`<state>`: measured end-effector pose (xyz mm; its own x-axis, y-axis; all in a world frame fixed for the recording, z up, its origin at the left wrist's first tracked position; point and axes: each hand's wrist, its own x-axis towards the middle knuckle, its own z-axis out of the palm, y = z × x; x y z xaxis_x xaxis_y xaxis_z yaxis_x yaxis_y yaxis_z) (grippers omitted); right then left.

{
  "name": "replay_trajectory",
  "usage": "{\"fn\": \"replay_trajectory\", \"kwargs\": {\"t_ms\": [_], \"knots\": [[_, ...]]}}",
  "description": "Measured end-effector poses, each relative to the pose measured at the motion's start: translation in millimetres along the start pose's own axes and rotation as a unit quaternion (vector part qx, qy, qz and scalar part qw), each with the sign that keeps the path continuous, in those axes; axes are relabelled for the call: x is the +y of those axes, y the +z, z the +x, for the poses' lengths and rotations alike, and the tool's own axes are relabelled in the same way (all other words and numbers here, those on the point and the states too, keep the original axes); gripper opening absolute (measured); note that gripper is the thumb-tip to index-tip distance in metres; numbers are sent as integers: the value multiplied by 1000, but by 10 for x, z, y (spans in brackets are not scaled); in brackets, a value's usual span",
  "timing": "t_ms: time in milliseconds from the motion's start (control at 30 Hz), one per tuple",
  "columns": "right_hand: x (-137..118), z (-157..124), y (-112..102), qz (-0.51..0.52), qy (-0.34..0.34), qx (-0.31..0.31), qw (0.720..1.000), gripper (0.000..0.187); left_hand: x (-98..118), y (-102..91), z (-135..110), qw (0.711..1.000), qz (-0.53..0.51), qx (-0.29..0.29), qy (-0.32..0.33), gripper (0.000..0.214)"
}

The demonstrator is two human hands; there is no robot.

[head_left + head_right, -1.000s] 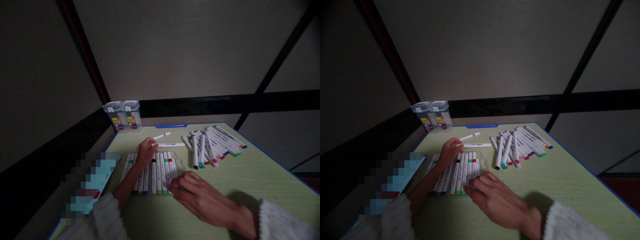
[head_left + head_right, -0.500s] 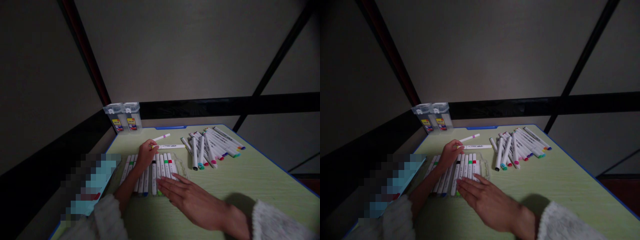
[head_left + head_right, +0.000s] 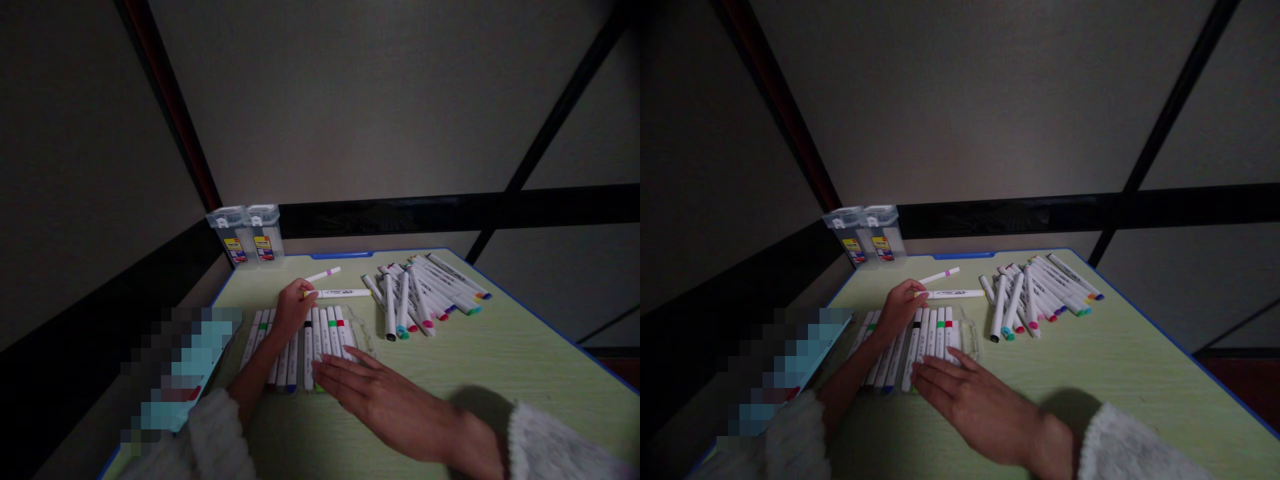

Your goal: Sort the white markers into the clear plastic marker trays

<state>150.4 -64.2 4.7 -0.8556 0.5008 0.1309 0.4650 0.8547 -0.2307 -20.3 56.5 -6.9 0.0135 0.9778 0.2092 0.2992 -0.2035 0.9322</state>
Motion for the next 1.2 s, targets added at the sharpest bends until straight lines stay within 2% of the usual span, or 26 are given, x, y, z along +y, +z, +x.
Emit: {"fn": "replay_trajectory", "kwargs": {"t_ms": [300, 500, 667, 967, 1200], "knots": [[8, -14, 2, 10, -12, 6, 1000, 49, 22, -36, 33, 993, -105, 5, -43, 13], [9, -23, -20, -6, -17, 2, 1000, 44, 53, -48, 25, 980, -185, 31, -68, 19], [25, -39, 0, -44, -14, 22, 999, 41, 52, -64, 34, 966, -239, 57, -83, 28], [42, -67, -14, -75, 9, 144, 987, 30, 46, -90, 57, 956, -261, 82, -103, 36], [80, -121, -11, -82, 42, 237, 967, 27, 39, -87, 52, 962, -244, 64, -102, 34]]}}
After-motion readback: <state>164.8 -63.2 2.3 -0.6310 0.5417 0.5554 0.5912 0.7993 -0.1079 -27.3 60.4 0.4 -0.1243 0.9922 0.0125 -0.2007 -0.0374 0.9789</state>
